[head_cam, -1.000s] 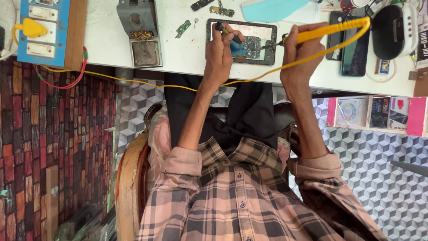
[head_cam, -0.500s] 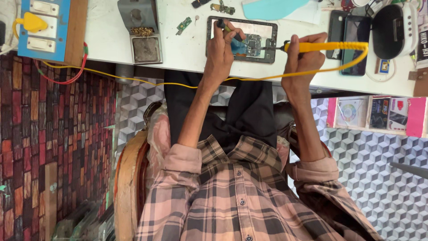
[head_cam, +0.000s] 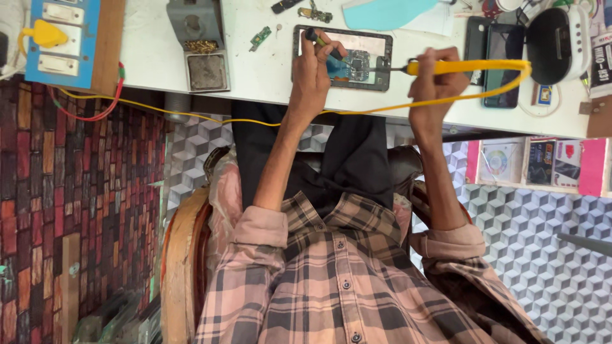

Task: The person uses a soldering iron and a small tool to work on a circuit board placed on a smartphone screen. They repeatedly apply heat and manipulate components on the board while seated at a cluttered workbench.

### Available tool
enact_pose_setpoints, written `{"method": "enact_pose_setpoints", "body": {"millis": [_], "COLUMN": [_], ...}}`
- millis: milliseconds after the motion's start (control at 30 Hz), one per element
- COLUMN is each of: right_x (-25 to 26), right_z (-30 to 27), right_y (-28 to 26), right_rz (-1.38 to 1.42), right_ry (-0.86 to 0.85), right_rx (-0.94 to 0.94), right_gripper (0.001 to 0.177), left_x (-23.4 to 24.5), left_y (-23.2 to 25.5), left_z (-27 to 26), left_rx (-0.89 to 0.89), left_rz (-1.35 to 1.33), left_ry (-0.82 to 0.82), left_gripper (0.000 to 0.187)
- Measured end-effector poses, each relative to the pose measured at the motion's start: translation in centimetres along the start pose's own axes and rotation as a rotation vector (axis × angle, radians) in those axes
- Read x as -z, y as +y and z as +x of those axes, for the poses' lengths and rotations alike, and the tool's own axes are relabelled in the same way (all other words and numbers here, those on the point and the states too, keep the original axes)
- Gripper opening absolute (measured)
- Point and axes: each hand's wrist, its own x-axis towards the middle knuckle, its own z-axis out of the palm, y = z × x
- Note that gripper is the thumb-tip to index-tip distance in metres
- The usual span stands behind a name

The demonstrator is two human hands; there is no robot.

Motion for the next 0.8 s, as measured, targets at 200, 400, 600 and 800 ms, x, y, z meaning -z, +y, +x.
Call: {"method": "enact_pose_setpoints", "body": {"millis": [200, 400, 600, 800], "right_x": [2.4, 3.7, 4.7, 3.8], "right_z": [0.4, -0.5, -1.3, -1.9], "right_y": [2.0, 1.9, 1.0, 2.8], "right_rz": [0.492, 0.257, 0.091, 0.229], "right_ry": [0.214, -0.007, -0.063, 0.240], "right_rx": [-0.246, -0.137, 0.072, 0.034], "right_gripper": [0.034, 0.034, 0.033, 0.026], "left_x": [0.3, 0.2, -0.2, 0.1], "left_y": [0.5, 0.3, 0.3, 0.7], "left_z": [-0.4, 0.0, 0.1, 0.1], "left_rx": [-0.080, 0.007, -0.012, -0.004], "left_rz": [-0.029, 0.037, -0.013, 0.016], "left_ry": [0.009, -0.017, -0.002, 0.008], "left_gripper": [0.016, 0.010, 0.010, 0.014]}}
